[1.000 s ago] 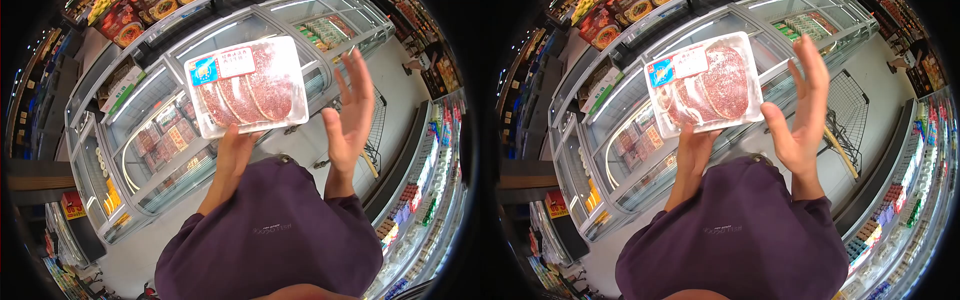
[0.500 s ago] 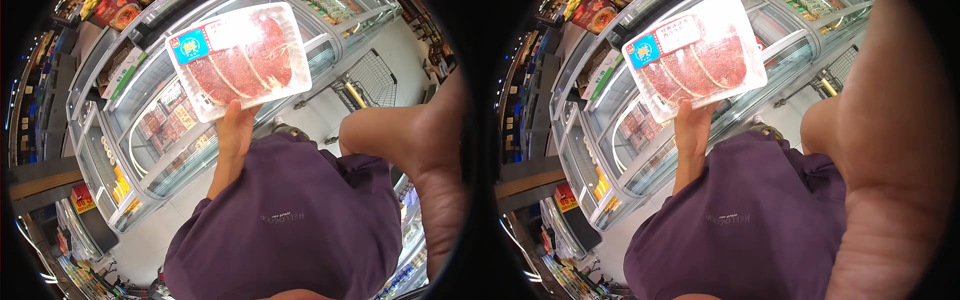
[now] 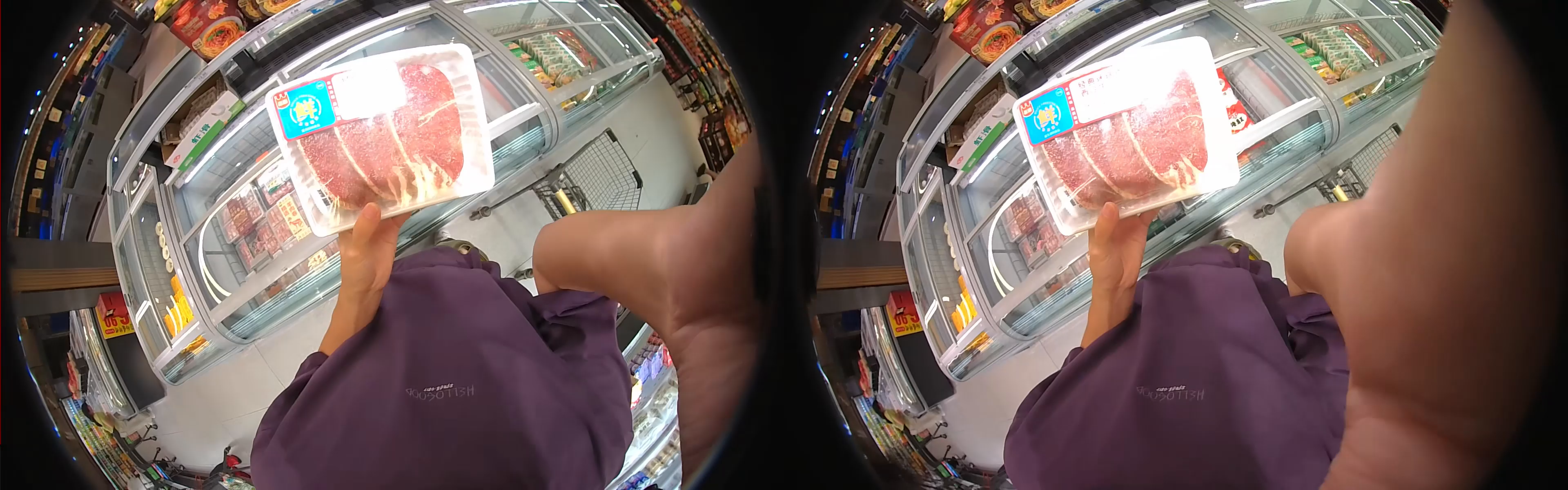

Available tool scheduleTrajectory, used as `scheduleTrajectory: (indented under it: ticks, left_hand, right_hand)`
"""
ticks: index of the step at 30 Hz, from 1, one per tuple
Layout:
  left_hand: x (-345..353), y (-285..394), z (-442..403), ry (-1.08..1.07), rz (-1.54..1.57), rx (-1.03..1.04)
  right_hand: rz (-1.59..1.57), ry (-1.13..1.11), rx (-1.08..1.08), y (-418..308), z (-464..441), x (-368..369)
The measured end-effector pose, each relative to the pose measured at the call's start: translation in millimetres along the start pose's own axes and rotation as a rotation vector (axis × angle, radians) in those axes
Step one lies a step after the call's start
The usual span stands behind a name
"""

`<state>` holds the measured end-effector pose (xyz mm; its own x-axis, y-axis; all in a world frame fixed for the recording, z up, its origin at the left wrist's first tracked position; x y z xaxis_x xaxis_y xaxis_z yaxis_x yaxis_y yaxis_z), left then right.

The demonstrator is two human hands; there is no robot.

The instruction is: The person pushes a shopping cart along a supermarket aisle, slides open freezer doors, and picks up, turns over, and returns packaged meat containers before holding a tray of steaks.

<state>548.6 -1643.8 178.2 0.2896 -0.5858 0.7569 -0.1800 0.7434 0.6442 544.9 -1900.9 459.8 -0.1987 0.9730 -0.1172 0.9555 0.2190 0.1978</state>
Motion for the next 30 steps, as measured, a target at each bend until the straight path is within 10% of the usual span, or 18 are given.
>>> scheduleTrajectory:
  ticks: [30]
  left_hand:
    - [28, -11, -33, 0.004, -0.026, 0.022]
  right_hand:
    - [-0.061, 0.043, -0.018, 60, 8, -11]
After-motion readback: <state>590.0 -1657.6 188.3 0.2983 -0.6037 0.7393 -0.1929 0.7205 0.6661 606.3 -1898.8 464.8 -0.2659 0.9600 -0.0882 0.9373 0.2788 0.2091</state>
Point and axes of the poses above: each hand's wrist, its own z-axis away from the middle knuckle, its own x-axis out of the palm, y = z × x, the point moved 7 cm from there along -z, towards the middle knuckle, and after that the axes turned 8 degrees about y, right-handed, at the moved point
